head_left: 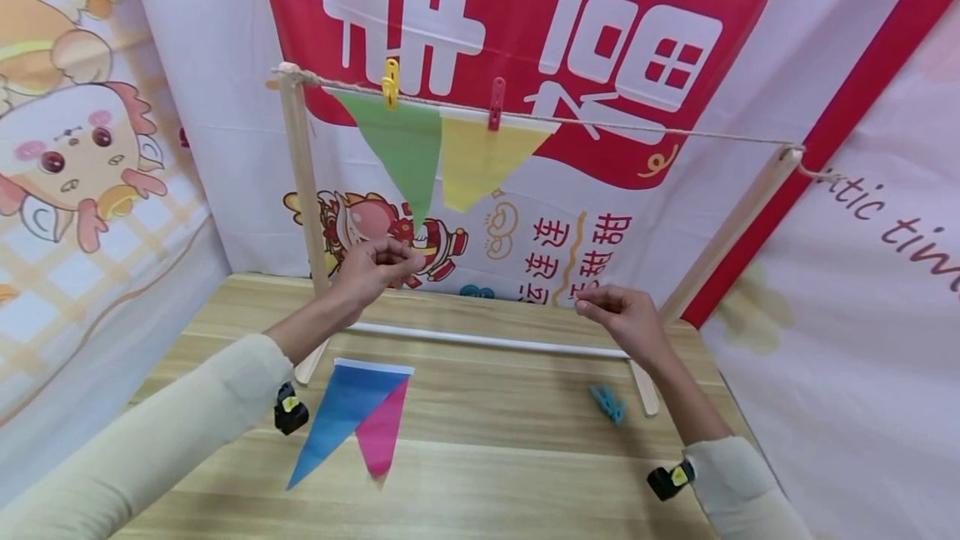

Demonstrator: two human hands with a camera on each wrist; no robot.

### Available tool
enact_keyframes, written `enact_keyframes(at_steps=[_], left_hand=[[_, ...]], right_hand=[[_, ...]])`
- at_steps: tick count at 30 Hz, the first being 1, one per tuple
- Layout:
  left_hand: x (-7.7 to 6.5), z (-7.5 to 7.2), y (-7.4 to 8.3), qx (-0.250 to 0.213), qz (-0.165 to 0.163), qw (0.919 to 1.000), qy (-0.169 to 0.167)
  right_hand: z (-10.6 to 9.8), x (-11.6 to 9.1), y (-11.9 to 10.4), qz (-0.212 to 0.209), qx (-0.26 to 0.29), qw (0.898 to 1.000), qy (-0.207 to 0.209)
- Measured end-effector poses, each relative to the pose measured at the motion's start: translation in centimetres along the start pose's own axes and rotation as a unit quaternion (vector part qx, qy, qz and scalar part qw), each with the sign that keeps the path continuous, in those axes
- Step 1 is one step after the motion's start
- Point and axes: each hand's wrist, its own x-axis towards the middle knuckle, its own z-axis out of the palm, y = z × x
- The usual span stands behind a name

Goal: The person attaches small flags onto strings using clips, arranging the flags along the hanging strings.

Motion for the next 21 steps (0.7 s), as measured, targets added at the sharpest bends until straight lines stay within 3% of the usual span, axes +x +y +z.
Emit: enact_keyframes(at_steps=[8,21], left_hand=[[-0.3,-0.2,-1.7,0.021,-0.001,0.9998,-0.004],[-1.0,-0.7,-3.7,0.028,-0.006,0.9996,-0.005]], right_hand=[[0.4,-0.7,1.1,0.028,-0.014,1.000,0.000],[0.5,-2.1,2.7,0.038,-0.004,0.999,-0.010]])
